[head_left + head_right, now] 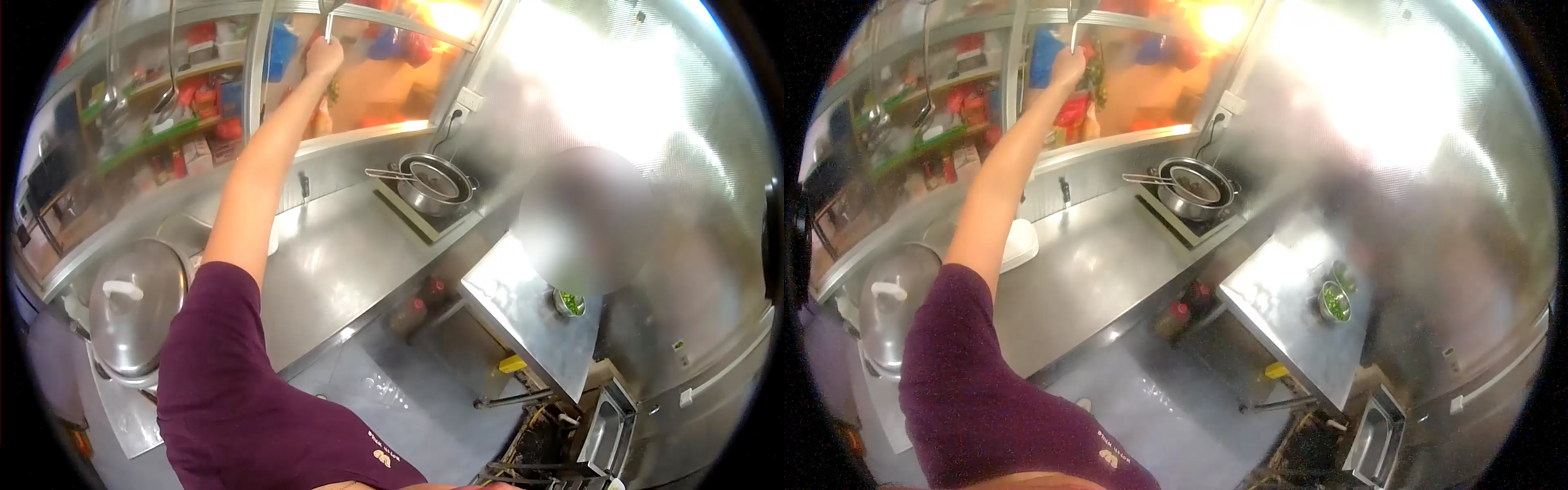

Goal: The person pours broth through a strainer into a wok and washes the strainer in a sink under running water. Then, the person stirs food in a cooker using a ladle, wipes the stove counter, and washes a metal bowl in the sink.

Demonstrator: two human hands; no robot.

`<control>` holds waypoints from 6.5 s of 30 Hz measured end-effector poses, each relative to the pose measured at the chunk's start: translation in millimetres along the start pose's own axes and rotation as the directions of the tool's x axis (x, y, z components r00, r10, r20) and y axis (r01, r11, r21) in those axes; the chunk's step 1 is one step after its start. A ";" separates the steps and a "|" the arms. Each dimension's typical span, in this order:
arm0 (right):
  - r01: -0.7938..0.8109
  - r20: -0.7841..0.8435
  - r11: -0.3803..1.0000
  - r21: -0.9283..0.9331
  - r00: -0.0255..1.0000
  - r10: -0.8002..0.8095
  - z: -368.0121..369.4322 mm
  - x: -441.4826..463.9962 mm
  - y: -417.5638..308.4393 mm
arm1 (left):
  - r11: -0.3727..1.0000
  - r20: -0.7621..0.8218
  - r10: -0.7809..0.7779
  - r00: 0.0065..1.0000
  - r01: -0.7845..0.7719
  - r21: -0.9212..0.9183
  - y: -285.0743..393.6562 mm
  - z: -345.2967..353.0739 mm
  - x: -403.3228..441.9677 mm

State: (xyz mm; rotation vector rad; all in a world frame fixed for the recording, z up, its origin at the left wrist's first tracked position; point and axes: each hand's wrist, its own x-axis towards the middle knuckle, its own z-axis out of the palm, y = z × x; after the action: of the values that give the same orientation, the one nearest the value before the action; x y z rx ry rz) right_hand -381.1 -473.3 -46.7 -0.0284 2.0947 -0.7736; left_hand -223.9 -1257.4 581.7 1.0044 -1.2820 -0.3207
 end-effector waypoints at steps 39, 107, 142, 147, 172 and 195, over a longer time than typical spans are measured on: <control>0.644 0.061 -0.204 0.737 0.237 0.970 268.4 -417.6 341.1 | 0.505 -0.148 0.697 -0.702 0.627 -0.593 346.3 -379.4 -1038.2; 0.811 -0.343 -0.014 0.585 0.263 0.902 30.3 -885.2 945.7 | 0.731 -0.385 0.433 -0.815 0.568 -0.378 621.6 -1003.8 -1318.9; 0.795 -0.640 0.186 0.578 0.300 0.708 -80.0 -944.1 951.5 | 0.959 -0.268 0.223 -0.937 0.261 -0.113 547.5 -1065.7 -1362.4; 0.810 -0.683 0.208 0.548 0.291 0.670 -142.4 -967.6 945.5 | 0.929 -0.203 0.328 -0.923 0.354 -0.109 608.7 -1049.0 -1342.3; 0.656 -0.727 0.366 0.660 0.434 0.532 -491.6 -900.8 991.8 | 0.944 -0.142 0.314 -0.939 0.325 -0.063 831.4 -884.0 -1503.2; 0.453 -0.656 0.478 0.752 0.448 0.608 -564.2 -891.1 1026.3 | 0.962 -0.150 0.255 -0.955 0.235 0.140 834.1 -879.1 -1581.3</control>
State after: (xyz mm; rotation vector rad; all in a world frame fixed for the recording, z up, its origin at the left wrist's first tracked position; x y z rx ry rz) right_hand 6.0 904.8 294.9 1.4460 2.2010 -2.1138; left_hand -189.5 706.3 247.3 0.5328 1.3460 1.2668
